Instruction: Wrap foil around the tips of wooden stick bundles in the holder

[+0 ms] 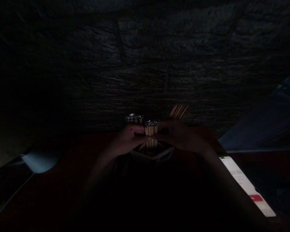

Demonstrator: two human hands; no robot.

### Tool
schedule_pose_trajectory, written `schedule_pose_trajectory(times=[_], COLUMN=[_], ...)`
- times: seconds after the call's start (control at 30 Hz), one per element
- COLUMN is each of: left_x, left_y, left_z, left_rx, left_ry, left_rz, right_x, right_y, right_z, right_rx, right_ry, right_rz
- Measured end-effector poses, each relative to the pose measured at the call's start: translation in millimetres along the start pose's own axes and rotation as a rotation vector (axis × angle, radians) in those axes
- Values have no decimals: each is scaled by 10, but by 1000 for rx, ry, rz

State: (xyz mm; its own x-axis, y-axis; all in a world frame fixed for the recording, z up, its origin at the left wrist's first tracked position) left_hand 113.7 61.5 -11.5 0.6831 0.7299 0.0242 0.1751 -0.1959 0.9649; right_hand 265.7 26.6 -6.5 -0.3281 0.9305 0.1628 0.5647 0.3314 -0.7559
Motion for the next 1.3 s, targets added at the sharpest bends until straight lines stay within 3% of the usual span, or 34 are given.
schedule_pose_trajectory(times=[0.23,0.9,1.3], left_x=[-22,-96,-109], left_y=[28,127,150], left_z=[-8,-146,-180], left_rx=[18,115,105], left_ry=[-1,137,160], left_rz=[12,11,57], right_x=[-28,-107,-83], right_y=[-10,-29,-1], right_z=[-5,-113,-103], right_rx=[-19,31,104], right_ry=[-34,-37,66], right_rz=[17,39,17])
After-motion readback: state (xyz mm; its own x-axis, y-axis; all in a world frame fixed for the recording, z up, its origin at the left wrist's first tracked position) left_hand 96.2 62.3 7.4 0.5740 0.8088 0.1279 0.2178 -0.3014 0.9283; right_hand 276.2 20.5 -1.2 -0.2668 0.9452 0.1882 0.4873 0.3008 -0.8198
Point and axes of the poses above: each hand's wrist, its own x-axis towards the middle knuckle, its own z-axis out of the palm, y = z × x, the point moved 5 cm from there along x, towards the middle knuckle, and after that the axes turned 9 degrees about -x, right-handed, at the moved point
